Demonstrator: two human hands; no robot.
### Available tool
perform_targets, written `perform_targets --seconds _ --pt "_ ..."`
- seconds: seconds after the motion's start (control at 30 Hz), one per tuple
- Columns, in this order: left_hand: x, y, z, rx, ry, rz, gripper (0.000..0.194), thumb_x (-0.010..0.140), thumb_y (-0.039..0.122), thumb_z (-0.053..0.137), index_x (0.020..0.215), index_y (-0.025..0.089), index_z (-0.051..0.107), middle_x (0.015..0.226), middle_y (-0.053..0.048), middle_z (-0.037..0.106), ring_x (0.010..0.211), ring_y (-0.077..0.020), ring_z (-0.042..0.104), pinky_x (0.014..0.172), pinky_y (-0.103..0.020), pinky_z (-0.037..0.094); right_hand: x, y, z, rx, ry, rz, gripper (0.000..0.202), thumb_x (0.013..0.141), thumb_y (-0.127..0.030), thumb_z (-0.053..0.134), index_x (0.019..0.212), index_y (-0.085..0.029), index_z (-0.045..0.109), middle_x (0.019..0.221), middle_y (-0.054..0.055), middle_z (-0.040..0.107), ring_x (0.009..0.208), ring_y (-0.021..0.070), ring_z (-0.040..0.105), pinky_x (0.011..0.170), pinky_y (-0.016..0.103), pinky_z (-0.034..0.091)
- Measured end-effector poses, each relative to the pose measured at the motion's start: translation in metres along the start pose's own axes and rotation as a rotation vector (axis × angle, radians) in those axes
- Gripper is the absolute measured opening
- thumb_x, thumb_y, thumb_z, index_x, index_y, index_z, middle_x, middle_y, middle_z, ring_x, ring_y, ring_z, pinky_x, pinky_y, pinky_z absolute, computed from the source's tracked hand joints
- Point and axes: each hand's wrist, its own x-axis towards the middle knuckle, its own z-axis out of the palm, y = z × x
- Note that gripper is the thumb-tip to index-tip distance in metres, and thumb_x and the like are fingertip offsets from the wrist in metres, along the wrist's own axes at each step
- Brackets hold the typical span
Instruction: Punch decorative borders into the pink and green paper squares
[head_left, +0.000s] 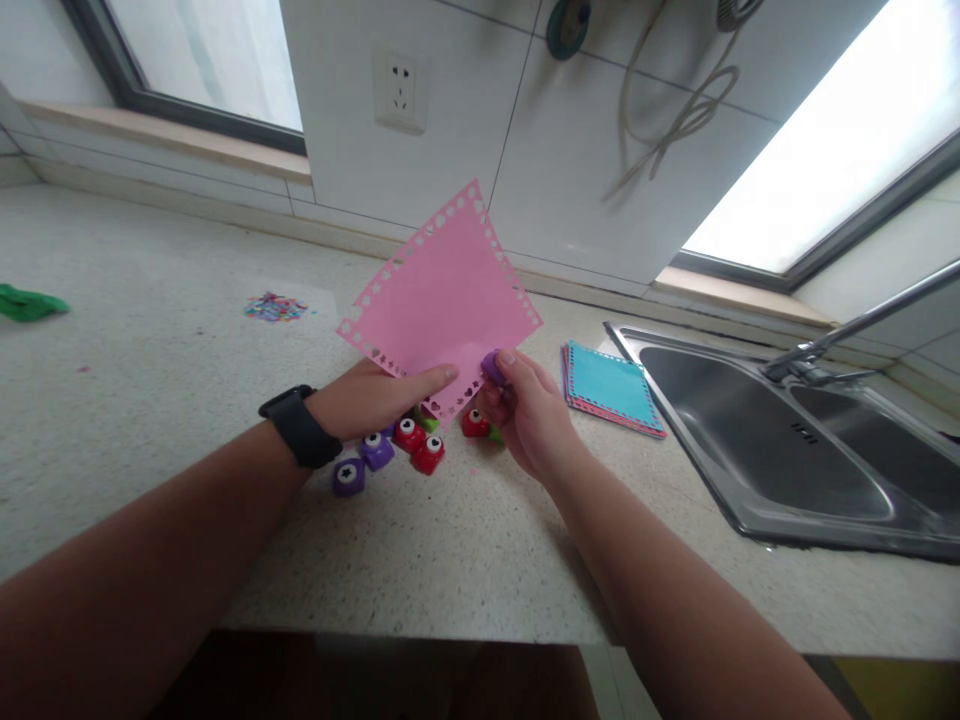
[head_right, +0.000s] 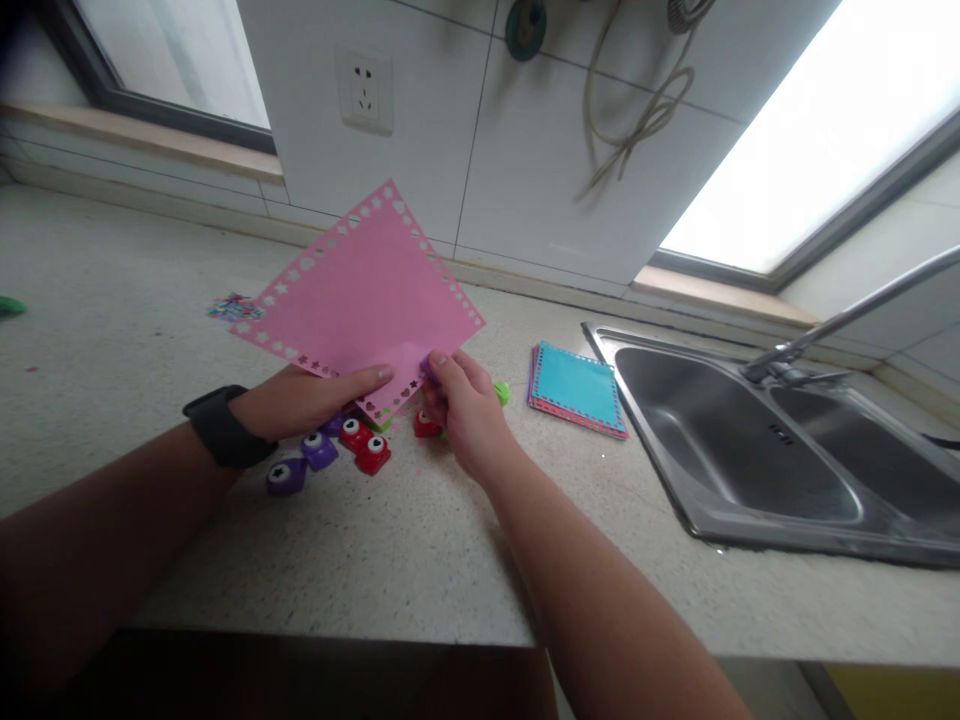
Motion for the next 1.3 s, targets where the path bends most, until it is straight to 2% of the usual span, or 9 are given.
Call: perform_targets --seconds 0.13,0.3,0.5,0.77,1.0,1.2,1.3 --pt "-0.0003 0.0012 0.0002 -0.011 -0.014 0.006 0.031 0.083 0.057 0.062 0.098 0.033 0.076 0.106 -0.004 0.077 0.130 -0.0249 0.055 0.119 -0.044 0.033 -0.0008 -0.0007 0.0009 0.003 -0.018 0.005 0.031 0.083 -0.046 0.068 0.074 -0.022 0.051 0.057 -0.006 0.041 0.048 0.0082 0.031 0.046 0.025 0.020" --pt "0.0002 0.0010 -0.0006 0.007 -0.043 0.002 0.032 0.086 0.058 0.058 0.098 0.033 0.074 0.098 -0.004 0.079 0.135 -0.0221 0.050 0.122 -0.041 0.027 -0.0010 -0.0003 0.0011 0.011 -0.011 0.005 0.030 0.083 -0.045 0.068 0.075 -0.021 0.052 0.056 -0.006 0.041 0.048 0.0083 0.031 0.047 0.025 0.019" --pt "0.0007 -0.0003 -0.0003 -0.015 -0.039 -0.009 0.030 0.085 0.056 0.060 0.096 0.032 0.075 0.093 -0.005 0.079 0.135 -0.0246 0.051 0.122 -0.044 0.026 -0.0017 -0.0006 0.0014 0.021 -0.049 0.013 0.030 0.086 -0.044 0.065 0.072 -0.022 0.050 0.055 -0.007 0.038 0.047 0.0082 0.028 0.047 0.026 0.019" --pt "0.0004 -0.0006 0.0012 -0.060 0.042 -0.016 0.021 0.078 0.047 0.069 0.092 0.033 0.076 0.102 -0.005 0.078 0.128 -0.0287 0.057 0.115 -0.047 0.038 -0.0016 -0.0009 0.0021 -0.040 -0.052 0.031 0.035 0.083 -0.049 0.065 0.071 -0.023 0.046 0.055 -0.007 0.036 0.047 0.0090 0.027 0.046 0.026 0.020" --pt "0.0010 -0.0028 0.0012 -0.059 0.018 0.002 0.021 0.081 0.048 0.066 0.091 0.033 0.076 0.095 -0.004 0.079 0.131 -0.0270 0.054 0.119 -0.045 0.032 -0.0023 0.0001 0.0017 0.001 -0.082 0.016 0.032 0.086 -0.046 0.066 0.073 -0.022 0.049 0.055 -0.007 0.037 0.047 0.0084 0.026 0.047 0.026 0.018" --pt "0.0001 -0.0005 0.0016 -0.055 0.034 -0.037 0.026 0.079 0.050 0.068 0.095 0.032 0.076 0.114 -0.004 0.075 0.127 -0.0289 0.058 0.118 -0.045 0.034 -0.0016 0.0001 0.0016 -0.047 -0.067 0.019 0.034 0.084 -0.050 0.066 0.073 -0.023 0.048 0.056 -0.007 0.036 0.047 0.0089 0.027 0.047 0.026 0.020" --pt "0.0006 -0.0002 0.0014 -0.059 0.020 -0.025 0.024 0.079 0.049 0.067 0.095 0.032 0.076 0.110 -0.004 0.076 0.128 -0.0282 0.056 0.118 -0.046 0.034 -0.0012 -0.0005 0.0019 -0.057 -0.061 0.021 0.035 0.083 -0.050 0.067 0.073 -0.023 0.047 0.056 -0.007 0.036 0.047 0.0089 0.027 0.046 0.026 0.020"
